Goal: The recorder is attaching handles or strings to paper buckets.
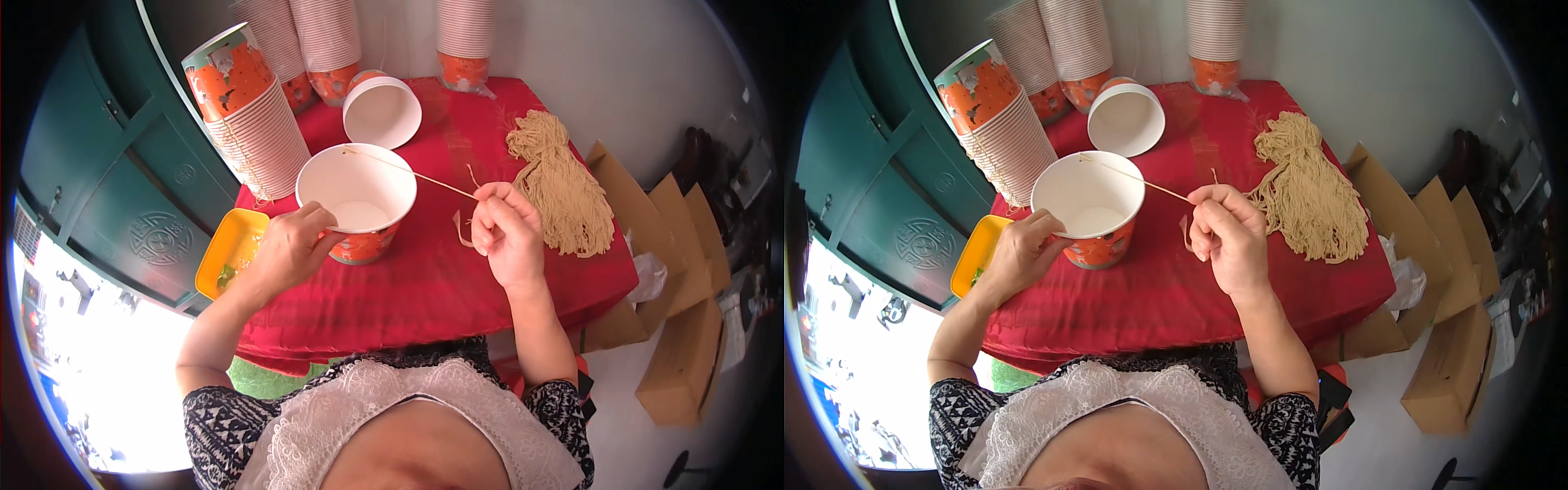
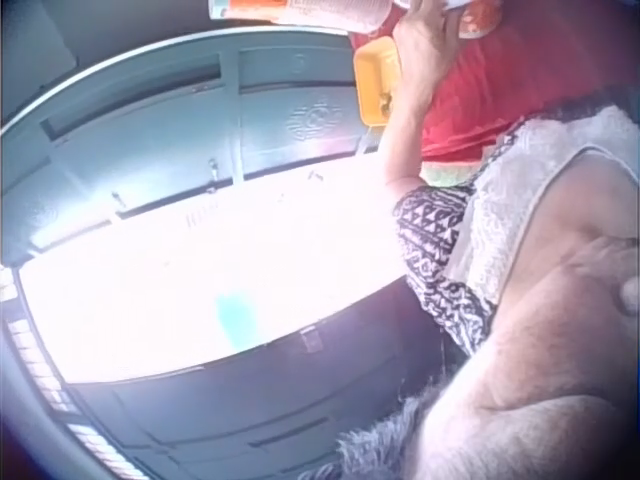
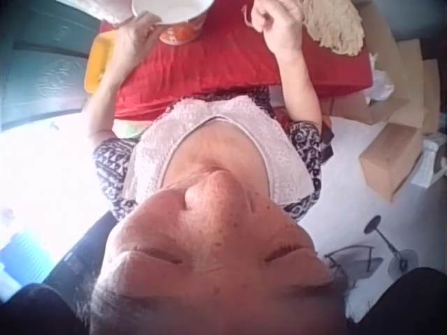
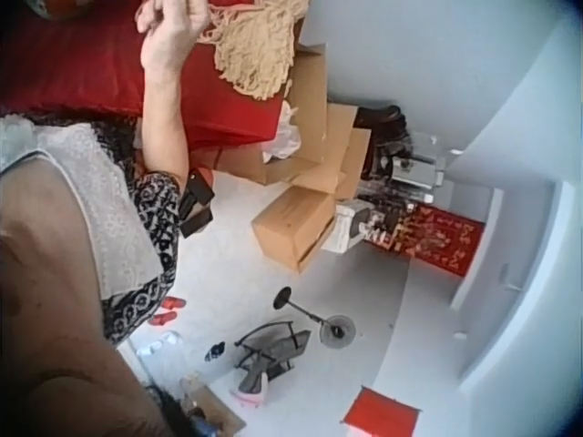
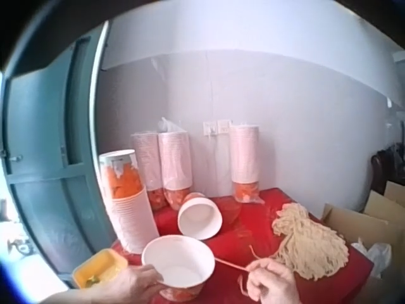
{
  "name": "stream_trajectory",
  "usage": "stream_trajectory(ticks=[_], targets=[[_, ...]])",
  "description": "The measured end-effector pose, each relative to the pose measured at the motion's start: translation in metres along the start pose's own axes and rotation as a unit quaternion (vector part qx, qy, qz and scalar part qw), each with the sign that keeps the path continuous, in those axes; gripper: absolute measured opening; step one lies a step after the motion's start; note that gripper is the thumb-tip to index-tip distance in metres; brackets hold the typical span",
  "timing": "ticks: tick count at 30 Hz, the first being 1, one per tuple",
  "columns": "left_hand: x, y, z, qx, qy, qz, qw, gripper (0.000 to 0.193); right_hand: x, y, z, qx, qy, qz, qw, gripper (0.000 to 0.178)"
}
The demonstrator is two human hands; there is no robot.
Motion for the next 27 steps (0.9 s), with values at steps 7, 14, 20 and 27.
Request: stream_trajectory(ticks=[7, 14, 20, 27], targets=[[0.022, 0.007, 0.004, 0.009, -0.084, -0.025, 0.996, 0.016, 0.008, 0.009, 0.005, -0.155, 0.022, -0.03, 0.987, 0.015], [-0.003, -0.014, 0.054, -0.041, -0.039, 0.054, 0.997, 0.026, -0.008, 0.024, 0.021, -0.3, 0.024, -0.077, 0.951, 0.018], [-0.021, 0.038, 0.075, 0.15, -0.072, 0.021, 0.986, 0.027, -0.01, 0.034, 0.028, -0.35, 0.017, -0.094, 0.932, 0.02], [-0.031, 0.066, 0.072, 0.202, -0.1, 0.067, 0.972, 0.016, -0.007, 0.027, 0.032, -0.341, 0.019, -0.073, 0.937, 0.021]])
Point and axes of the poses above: each hand's wrist, its own x-axis away from the middle knuckle, its own y-axis out of the palm, z = x × y, the point moved 7 cm from there along -x, towards the middle knuckle, and after that the axes turned 14 degrees about y, right-handed, at the moved point
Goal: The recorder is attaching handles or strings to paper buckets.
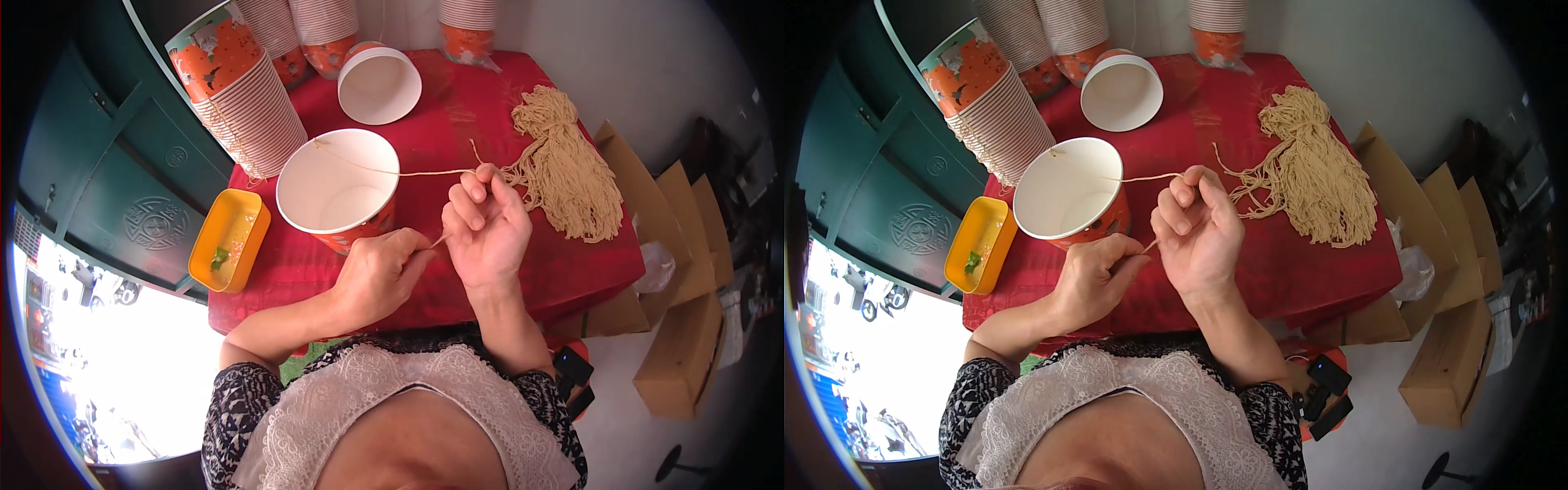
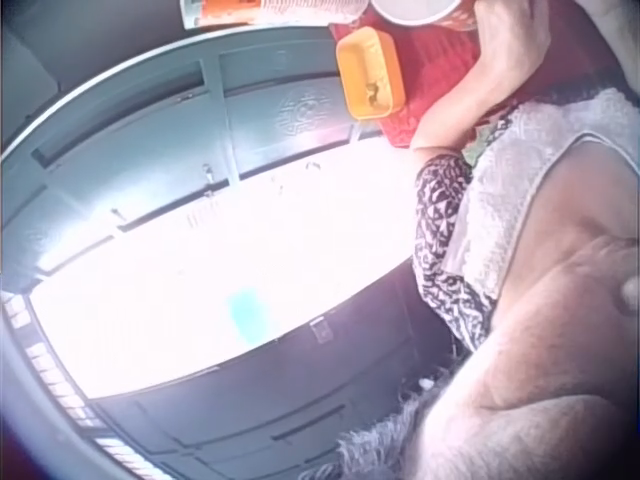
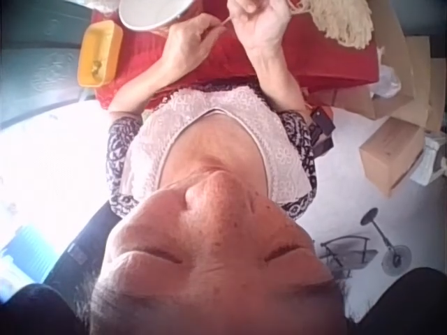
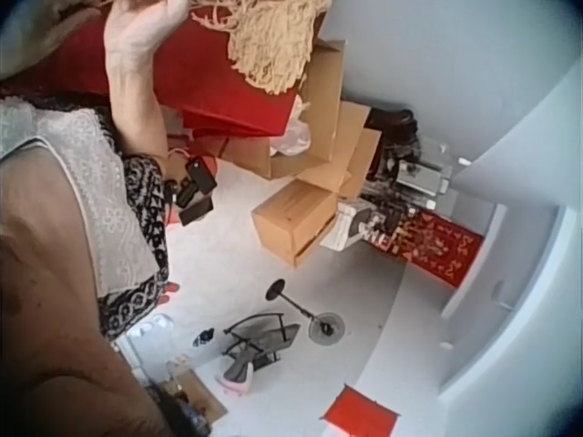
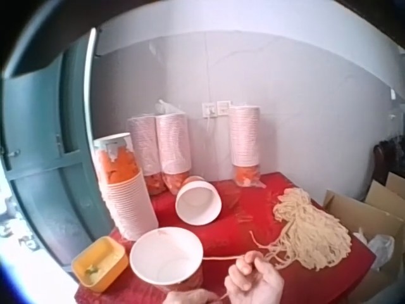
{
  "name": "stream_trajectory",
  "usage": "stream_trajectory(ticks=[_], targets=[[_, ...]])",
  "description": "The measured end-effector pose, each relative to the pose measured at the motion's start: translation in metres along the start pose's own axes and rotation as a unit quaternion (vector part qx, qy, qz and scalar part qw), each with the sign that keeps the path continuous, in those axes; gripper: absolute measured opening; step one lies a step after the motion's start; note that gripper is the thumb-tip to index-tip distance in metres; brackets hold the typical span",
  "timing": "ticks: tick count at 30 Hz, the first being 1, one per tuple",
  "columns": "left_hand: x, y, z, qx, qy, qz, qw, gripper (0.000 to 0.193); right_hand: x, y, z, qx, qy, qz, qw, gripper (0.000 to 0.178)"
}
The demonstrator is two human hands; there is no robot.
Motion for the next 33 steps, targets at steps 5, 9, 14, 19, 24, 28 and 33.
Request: stream_trajectory(ticks=[5, 9, 14, 19, 24, 28, 33], targets=[[-0.001, -0.009, 0.002, -0.05, 0.012, -0.069, 0.996, 0.01, 0.017, 0.0, -0.021, 0.705, -0.257, 0.185, 0.635, 0.012], [0.0, -0.008, 0.005, -0.101, 0.041, -0.149, 0.983, 0.013, 0.03, 0.003, 0.006, 0.655, -0.186, 0.042, 0.732, 0.019], [0.002, -0.013, 0.01, -0.139, 0.067, -0.188, 0.97, 0.013, 0.039, 0.01, 0.029, 0.635, 0.034, 0.016, 0.772, 0.024], [-0.001, -0.024, 0.015, -0.143, 0.093, -0.179, 0.969, 0.012, 0.039, 0.014, 0.028, 0.676, -0.035, 0.0, 0.736, 0.013], [-0.007, -0.045, 0.008, -0.129, 0.079, -0.133, 0.979, 0.013, 0.034, 0.023, 0.03, 0.69, -0.077, 0.016, 0.72, 0.007], [-0.013, -0.076, -0.01, -0.141, 0.002, -0.044, 0.989, 0.008, 0.033, 0.026, 0.033, 0.703, -0.15, 0.03, 0.694, 0.011], [-0.013, -0.096, -0.033, -0.138, -0.048, 0.001, 0.989, 0.009, 0.029, 0.032, 0.046, 0.736, -0.243, 0.009, 0.632, 0.019]])
Point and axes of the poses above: each hand's wrist, its own x-axis away from the middle knuckle, its own y-axis out of the palm, z = x × y, the point moved 7 cm from there along -x, towards the middle knuckle, and after that the axes turned 14 degrees about y, right-handed, at the moved point
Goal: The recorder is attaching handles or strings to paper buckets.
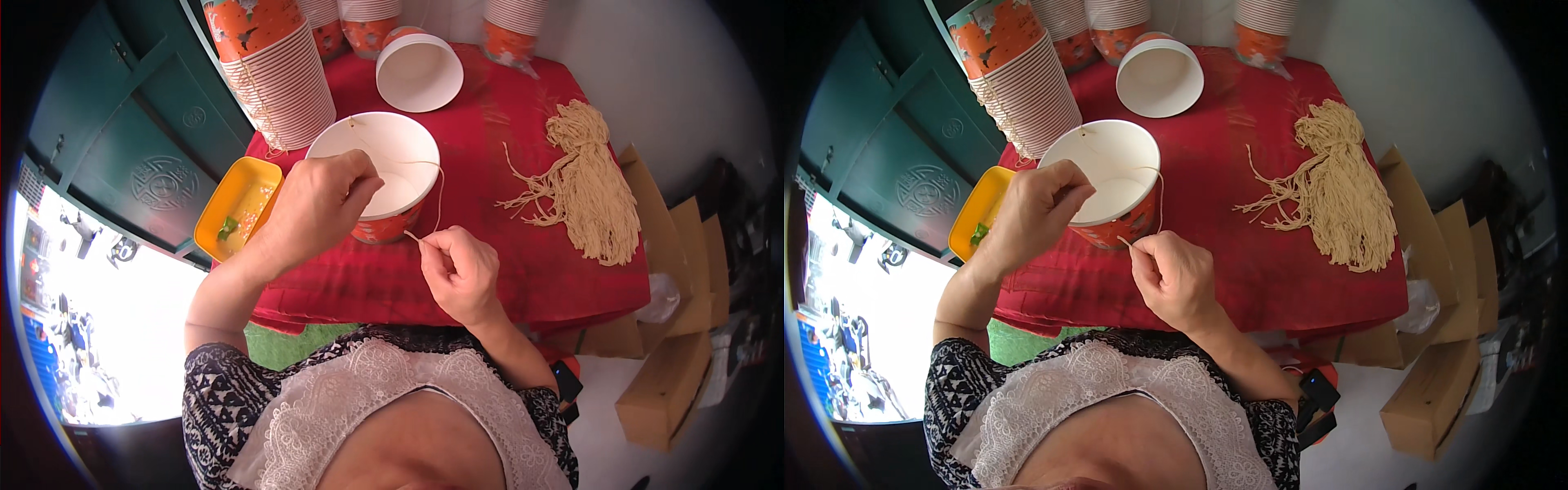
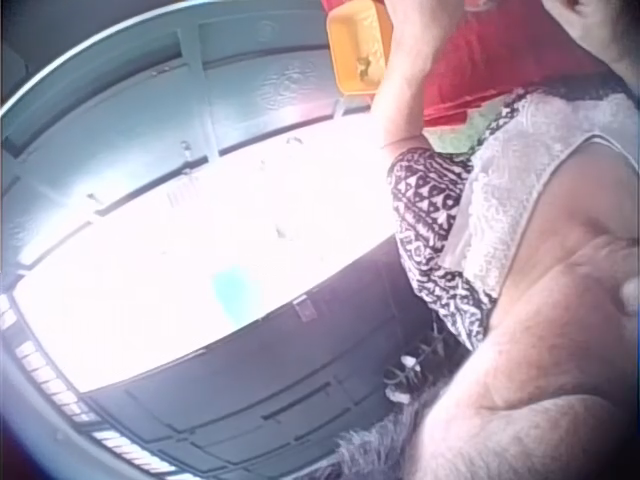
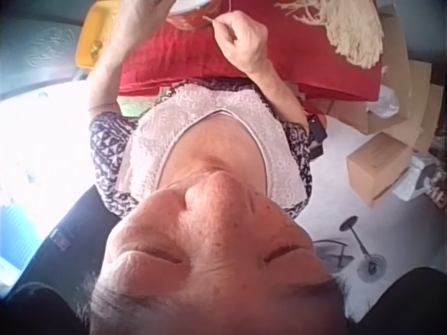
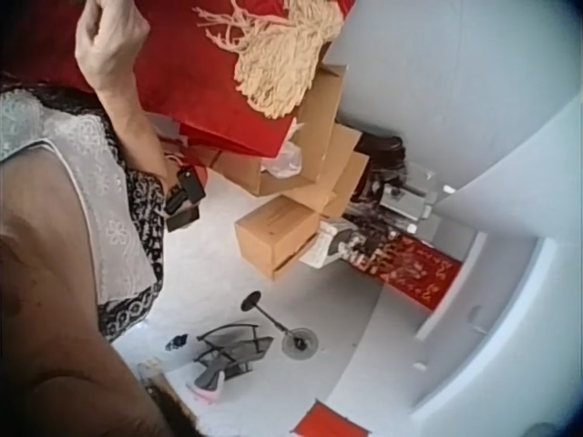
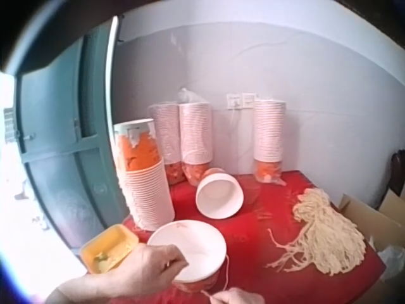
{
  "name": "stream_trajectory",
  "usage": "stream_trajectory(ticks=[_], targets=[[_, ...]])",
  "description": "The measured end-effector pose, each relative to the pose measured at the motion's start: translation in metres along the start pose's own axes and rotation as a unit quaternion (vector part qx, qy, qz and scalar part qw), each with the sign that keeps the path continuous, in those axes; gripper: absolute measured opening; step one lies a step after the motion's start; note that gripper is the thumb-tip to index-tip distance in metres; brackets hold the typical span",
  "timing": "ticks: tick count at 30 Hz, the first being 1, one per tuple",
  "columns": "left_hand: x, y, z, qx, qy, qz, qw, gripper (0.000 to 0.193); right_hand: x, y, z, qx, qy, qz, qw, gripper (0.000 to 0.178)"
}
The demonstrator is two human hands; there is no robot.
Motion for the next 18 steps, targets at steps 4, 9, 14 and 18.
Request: stream_trajectory(ticks=[4, 9, 14, 18], targets=[[0.001, -0.002, -0.009, 0.007, -0.012, 0.003, 1.0, 0.011, 0.002, 0.006, 0.003, 0.023, -0.038, 0.022, 0.999, 0.019], [0.001, -0.004, -0.016, 0.002, -0.008, 0.002, 1.0, 0.015, 0.004, 0.013, 0.004, 0.042, -0.063, 0.029, 0.997, 0.021], [0.002, -0.002, -0.022, 0.02, -0.019, 0.0, 1.0, 0.016, 0.004, 0.019, 0.004, 0.058, -0.082, 0.04, 0.994, 0.022], [0.003, -0.001, -0.025, 0.022, -0.019, -0.001, 1.0, 0.018, 0.004, 0.022, 0.003, 0.078, -0.091, 0.047, 0.992, 0.022]])
Point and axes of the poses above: each hand's wrist, its own x-axis away from the middle knuckle, its own y-axis out of the palm, z = x × y, the point moved 7 cm from there along -x, towards the middle knuckle, and after that the axes turned 14 degrees about y, right-handed, at the moved point
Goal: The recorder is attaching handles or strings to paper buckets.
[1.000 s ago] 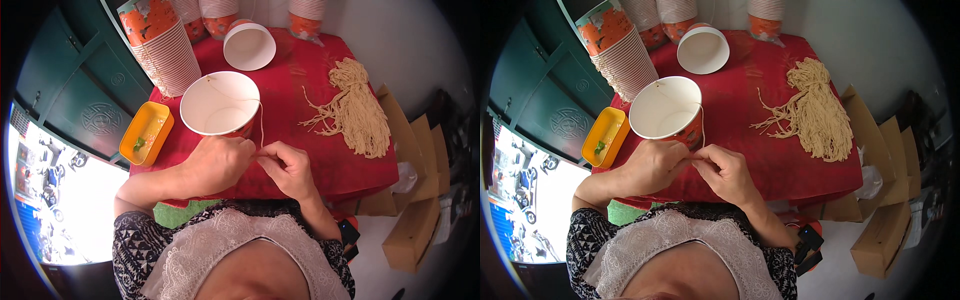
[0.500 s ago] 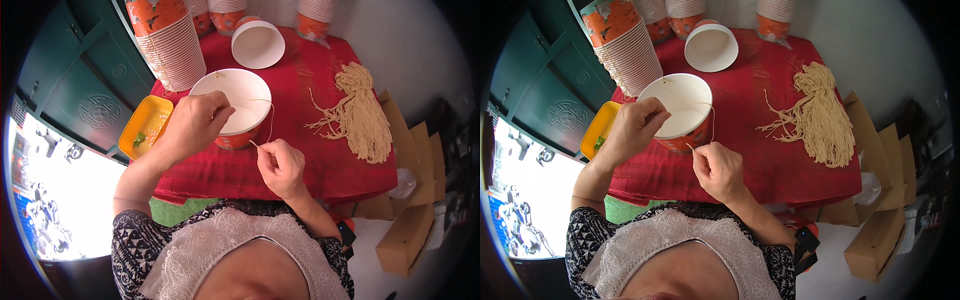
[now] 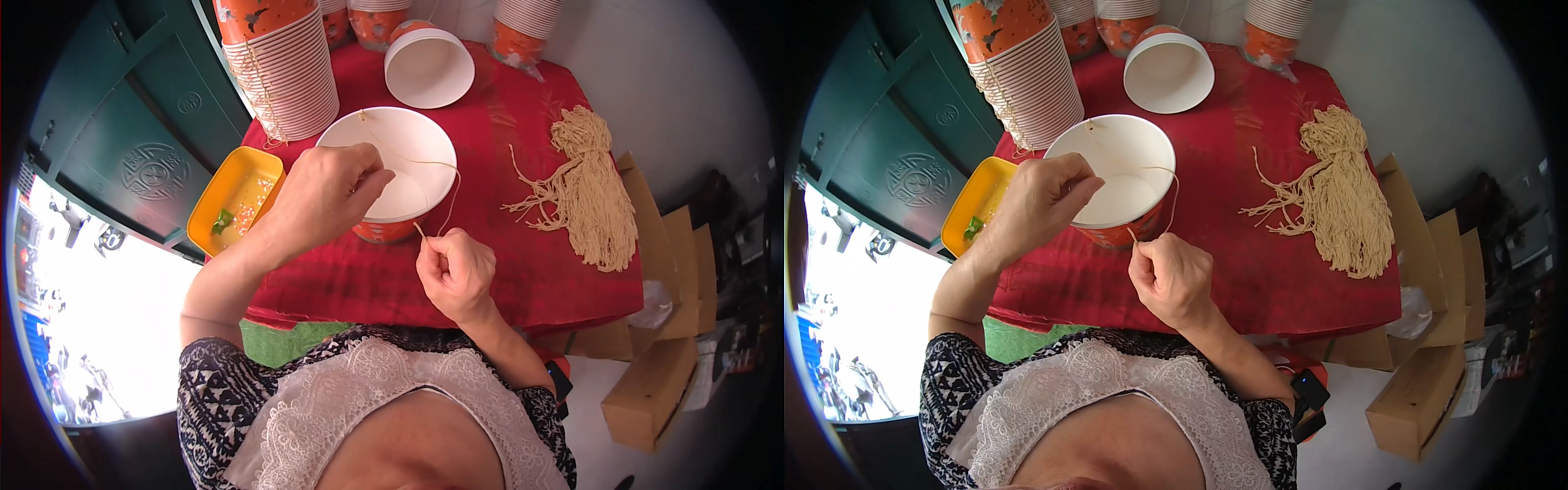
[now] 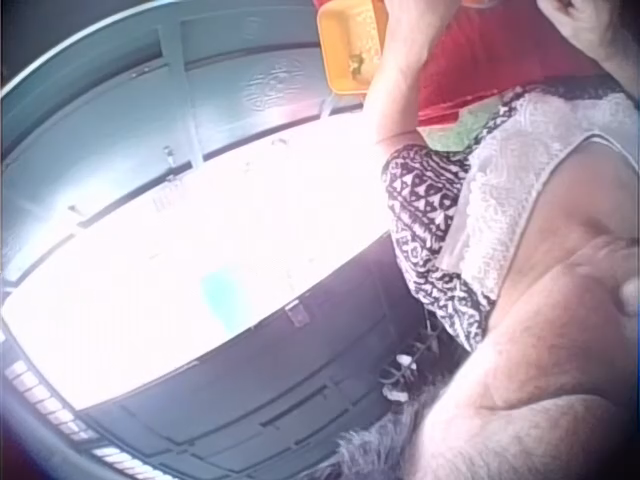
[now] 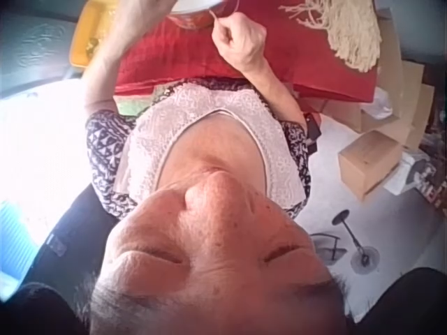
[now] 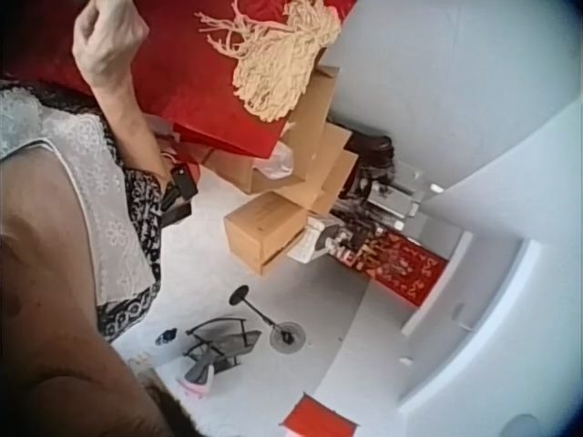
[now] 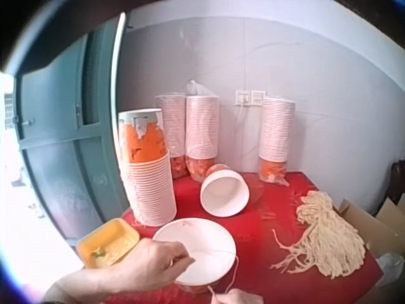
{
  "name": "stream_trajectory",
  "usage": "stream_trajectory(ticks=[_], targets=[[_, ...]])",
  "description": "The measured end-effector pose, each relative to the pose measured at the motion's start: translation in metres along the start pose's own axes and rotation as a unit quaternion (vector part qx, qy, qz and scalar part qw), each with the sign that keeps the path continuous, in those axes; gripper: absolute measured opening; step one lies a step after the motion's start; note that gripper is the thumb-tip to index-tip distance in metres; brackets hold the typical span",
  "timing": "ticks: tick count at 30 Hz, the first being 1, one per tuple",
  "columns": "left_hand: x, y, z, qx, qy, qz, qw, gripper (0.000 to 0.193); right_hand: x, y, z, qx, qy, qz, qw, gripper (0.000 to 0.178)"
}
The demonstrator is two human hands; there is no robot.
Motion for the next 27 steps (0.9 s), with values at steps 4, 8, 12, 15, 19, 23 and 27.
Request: stream_trajectory(ticks=[4, 8, 12, 15, 19, 23, 27], targets=[[0.0, -0.001, -0.001, 0.0, 0.002, -0.001, 1.0, 0.018, -0.001, 0.002, -0.001, 0.015, 0.004, -0.004, 1.0, 0.023], [0.001, 0.0, -0.001, -0.001, -0.001, -0.006, 1.0, 0.019, -0.003, 0.004, -0.002, 0.019, 0.01, -0.003, 1.0, 0.023], [0.0, 0.0, -0.002, 0.007, 0.001, -0.005, 1.0, 0.017, -0.005, 0.005, -0.002, 0.025, 0.014, -0.006, 1.0, 0.023], [-0.003, 0.003, -0.003, 0.009, 0.018, -0.052, 0.998, 0.011, -0.006, 0.007, -0.001, 0.025, 0.015, -0.009, 1.0, 0.022], [-0.012, 0.012, -0.009, 0.087, 0.064, -0.126, 0.986, 0.014, -0.009, 0.013, -0.001, 0.026, 0.014, -0.007, 1.0, 0.027], [-0.023, 0.025, 0.0, 0.145, 0.141, -0.192, 0.96, 0.019, -0.01, 0.017, 0.001, 0.027, 0.013, 0.001, 1.0, 0.027], [-0.021, 0.045, -0.003, 0.197, 0.168, -0.287, 0.922, 0.021, -0.011, 0.02, 0.001, 0.031, 0.002, 0.003, 1.0, 0.026]])
Point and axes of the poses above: each hand's wrist, its own x-axis away from the middle knuckle, its own y-axis out of the palm, z = x × y, the point moved 7 cm from there along -x, towards the middle knuckle, and after that the axes turned 14 degrees about y, right-handed, at the moved point
